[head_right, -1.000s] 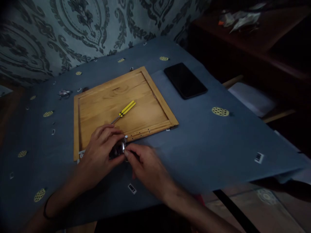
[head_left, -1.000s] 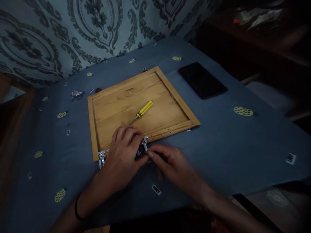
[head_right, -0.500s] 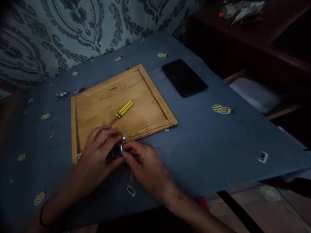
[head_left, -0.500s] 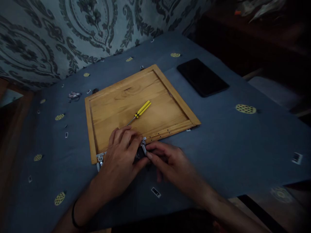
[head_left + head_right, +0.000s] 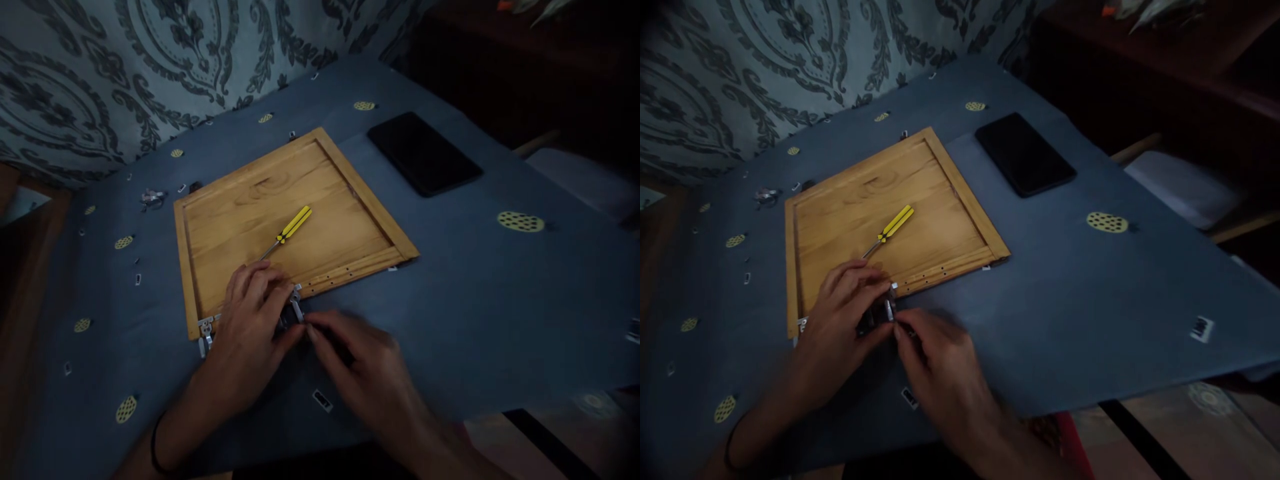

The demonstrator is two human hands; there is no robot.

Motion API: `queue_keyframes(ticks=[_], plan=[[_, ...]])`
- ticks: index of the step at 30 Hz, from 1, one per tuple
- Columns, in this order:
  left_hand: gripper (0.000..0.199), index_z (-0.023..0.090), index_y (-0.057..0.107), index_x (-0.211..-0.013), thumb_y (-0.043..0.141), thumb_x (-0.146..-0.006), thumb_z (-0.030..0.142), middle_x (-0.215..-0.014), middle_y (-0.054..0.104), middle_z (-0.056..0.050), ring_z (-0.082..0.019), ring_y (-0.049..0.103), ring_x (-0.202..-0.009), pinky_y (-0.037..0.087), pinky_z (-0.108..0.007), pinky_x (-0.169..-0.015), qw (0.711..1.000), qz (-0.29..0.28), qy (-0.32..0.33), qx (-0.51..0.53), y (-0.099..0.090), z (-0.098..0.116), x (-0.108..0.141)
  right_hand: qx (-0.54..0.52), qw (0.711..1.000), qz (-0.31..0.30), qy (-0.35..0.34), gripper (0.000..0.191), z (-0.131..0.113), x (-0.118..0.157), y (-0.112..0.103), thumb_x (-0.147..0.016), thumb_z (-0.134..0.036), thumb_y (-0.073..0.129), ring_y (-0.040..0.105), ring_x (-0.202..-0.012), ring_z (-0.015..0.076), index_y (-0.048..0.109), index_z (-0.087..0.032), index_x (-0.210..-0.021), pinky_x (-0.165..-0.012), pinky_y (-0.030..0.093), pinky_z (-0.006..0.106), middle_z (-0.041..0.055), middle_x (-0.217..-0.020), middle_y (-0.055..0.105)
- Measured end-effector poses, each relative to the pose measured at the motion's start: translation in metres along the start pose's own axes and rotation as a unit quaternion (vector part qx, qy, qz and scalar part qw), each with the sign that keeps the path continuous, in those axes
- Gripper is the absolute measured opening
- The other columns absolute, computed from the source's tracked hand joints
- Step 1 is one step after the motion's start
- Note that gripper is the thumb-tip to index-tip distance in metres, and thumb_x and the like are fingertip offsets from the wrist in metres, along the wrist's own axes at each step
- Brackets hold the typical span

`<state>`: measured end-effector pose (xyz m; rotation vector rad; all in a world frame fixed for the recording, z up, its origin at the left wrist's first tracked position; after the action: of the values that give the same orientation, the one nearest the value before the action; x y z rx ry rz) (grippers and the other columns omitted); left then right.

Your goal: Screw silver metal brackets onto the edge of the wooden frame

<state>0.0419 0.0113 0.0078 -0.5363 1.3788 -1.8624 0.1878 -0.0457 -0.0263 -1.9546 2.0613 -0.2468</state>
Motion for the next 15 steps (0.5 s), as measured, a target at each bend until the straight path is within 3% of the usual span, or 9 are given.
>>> queue_keyframes(ticks=[15], plan=[[0.040,0.020,0.059,-0.117,0.078,-0.081,0.018,-0.121,0.060,-0.010,-0.032,0.047,-0.129,0.037,-0.061,-0.115,1.000,0.020,-0.011,-0.001,-0.0010,0.0000,-0.0025,0.009,1.000,0.003,-0.015,0.021,-0.0009,-0.0056,-0.0024,-0.093,-0.016,0.051,0.070,-0.064,0.0145,0.071,-0.020,-0.090,-0.060,0.054,0.024,0.0012,-0.076,0.076]])
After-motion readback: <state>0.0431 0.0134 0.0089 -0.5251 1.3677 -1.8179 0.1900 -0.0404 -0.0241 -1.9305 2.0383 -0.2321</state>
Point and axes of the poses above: each hand's wrist, its own x-axis away from the middle knuckle, its own y-axis out of the palm, z = x × y, the point moved 3 cm from there along -x, towards the middle knuckle
